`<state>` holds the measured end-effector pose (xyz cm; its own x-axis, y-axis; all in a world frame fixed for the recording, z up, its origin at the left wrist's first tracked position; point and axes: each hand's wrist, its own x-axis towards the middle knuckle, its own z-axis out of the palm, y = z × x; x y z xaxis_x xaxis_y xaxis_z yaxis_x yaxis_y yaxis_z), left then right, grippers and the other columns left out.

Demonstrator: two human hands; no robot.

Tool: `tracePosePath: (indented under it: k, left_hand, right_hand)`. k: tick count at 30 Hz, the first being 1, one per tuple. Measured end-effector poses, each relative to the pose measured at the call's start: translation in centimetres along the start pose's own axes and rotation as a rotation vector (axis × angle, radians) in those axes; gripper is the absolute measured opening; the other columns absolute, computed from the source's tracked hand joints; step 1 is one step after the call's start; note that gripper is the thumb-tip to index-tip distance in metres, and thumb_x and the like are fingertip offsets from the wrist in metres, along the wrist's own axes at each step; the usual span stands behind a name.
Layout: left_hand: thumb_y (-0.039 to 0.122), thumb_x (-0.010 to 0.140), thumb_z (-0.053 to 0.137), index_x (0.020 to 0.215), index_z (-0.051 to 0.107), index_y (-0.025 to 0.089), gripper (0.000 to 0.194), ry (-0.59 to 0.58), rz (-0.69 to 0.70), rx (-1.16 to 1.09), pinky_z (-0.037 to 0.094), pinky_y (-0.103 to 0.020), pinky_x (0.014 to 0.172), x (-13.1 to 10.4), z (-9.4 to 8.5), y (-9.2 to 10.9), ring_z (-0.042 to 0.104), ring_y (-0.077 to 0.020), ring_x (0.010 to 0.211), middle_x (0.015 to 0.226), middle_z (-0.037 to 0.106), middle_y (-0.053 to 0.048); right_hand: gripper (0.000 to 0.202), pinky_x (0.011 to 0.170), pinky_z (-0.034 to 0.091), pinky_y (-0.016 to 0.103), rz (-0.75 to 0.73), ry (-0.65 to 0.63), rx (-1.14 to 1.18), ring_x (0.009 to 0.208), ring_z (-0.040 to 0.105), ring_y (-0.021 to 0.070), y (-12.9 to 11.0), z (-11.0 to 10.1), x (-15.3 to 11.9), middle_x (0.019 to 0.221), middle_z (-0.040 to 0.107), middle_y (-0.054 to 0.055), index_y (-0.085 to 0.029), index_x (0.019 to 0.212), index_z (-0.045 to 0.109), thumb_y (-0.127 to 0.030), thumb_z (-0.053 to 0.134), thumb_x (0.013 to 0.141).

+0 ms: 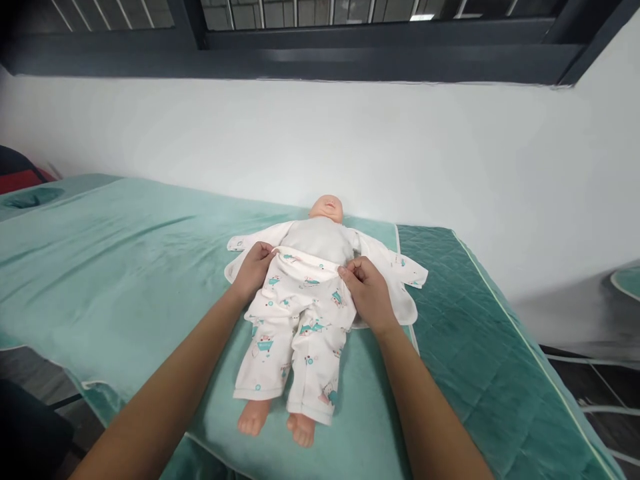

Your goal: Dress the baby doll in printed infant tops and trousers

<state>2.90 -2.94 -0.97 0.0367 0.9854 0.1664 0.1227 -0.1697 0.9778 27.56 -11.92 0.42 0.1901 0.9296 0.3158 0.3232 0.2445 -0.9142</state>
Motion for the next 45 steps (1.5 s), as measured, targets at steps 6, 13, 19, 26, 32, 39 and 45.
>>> tracePosePath:
  k: [6,13,19,26,32,39,45]
  left_hand:
    - [0.040,0.086,0.057,0.086,0.052,0.021,0.019,-0.055,-0.010,0.088,0.034,-0.024,0.060,-0.1,-0.2,-0.3,0.047,-0.0131,0.066,0.073,0.053,0.003]
    - [0.039,0.086,0.057,0.085,0.052,0.022,0.018,-0.061,-0.023,0.095,0.033,-0.025,0.058,0.0,-0.3,-0.7,0.047,-0.0135,0.064,0.073,0.054,0.002]
    - [0.040,0.081,0.063,0.082,0.054,0.021,0.020,-0.026,-0.134,0.096,0.035,-0.026,0.062,0.9,-0.1,-1.0,0.051,-0.0157,0.069,0.076,0.059,0.000]
    - [0.021,0.064,0.070,0.071,0.053,0.019,0.019,0.029,-0.212,0.149,0.033,-0.027,0.063,2.7,-0.1,-0.3,0.048,-0.0169,0.070,0.070,0.057,-0.001]
    - [0.021,0.066,0.061,0.079,0.058,0.019,0.013,-0.115,-0.235,0.009,0.039,-0.026,0.058,1.0,-0.8,1.2,0.054,-0.0154,0.065,0.074,0.062,-0.001]
    - [0.022,0.065,0.069,0.086,0.059,0.020,0.023,-0.288,-0.379,-0.317,0.044,-0.025,0.054,0.6,-1.5,1.3,0.057,-0.0127,0.058,0.071,0.062,0.002]
    - [0.024,0.067,0.072,0.089,0.065,0.017,0.024,-0.325,-0.376,-0.396,0.050,-0.026,0.062,0.7,-2.0,1.1,0.063,-0.0144,0.067,0.080,0.068,-0.002]
  right_hand:
    - [0.023,0.055,0.029,0.028,-0.039,0.036,-0.139,0.055,0.036,0.0126,-0.9,-0.2,2.0,0.059,0.041,-0.006,-0.023,0.078,0.053,-0.043,0.063,0.085]
    - [0.027,0.054,0.031,0.029,-0.004,0.083,-0.129,0.052,0.038,0.0135,-0.4,0.4,4.9,0.056,0.045,-0.006,-0.024,0.078,0.055,-0.048,0.066,0.080]
    - [0.024,0.052,0.030,0.028,0.068,0.058,-0.056,0.054,0.040,0.0134,-0.1,0.8,3.5,0.057,0.049,-0.005,-0.024,0.083,0.060,-0.047,0.066,0.080]
    - [0.025,0.068,0.045,0.029,-0.008,-0.012,0.072,0.074,0.057,0.0161,0.3,0.0,3.3,0.085,0.064,0.001,-0.023,0.096,0.064,-0.042,0.068,0.080]
    - [0.027,0.071,0.045,0.030,0.029,-0.068,-0.033,0.071,0.056,0.0161,1.2,-1.9,3.4,0.072,0.062,0.000,-0.021,0.080,0.062,-0.048,0.067,0.080]
    - [0.032,0.068,0.044,0.029,0.186,-0.412,-0.050,0.070,0.056,0.0162,0.8,-3.8,2.7,0.073,0.065,0.001,-0.020,0.075,0.068,-0.051,0.065,0.081]
    - [0.030,0.083,0.047,0.034,0.260,-0.570,0.092,0.086,0.062,0.0217,-0.2,-4.0,2.1,0.091,0.072,0.004,-0.020,0.092,0.074,-0.046,0.072,0.076]
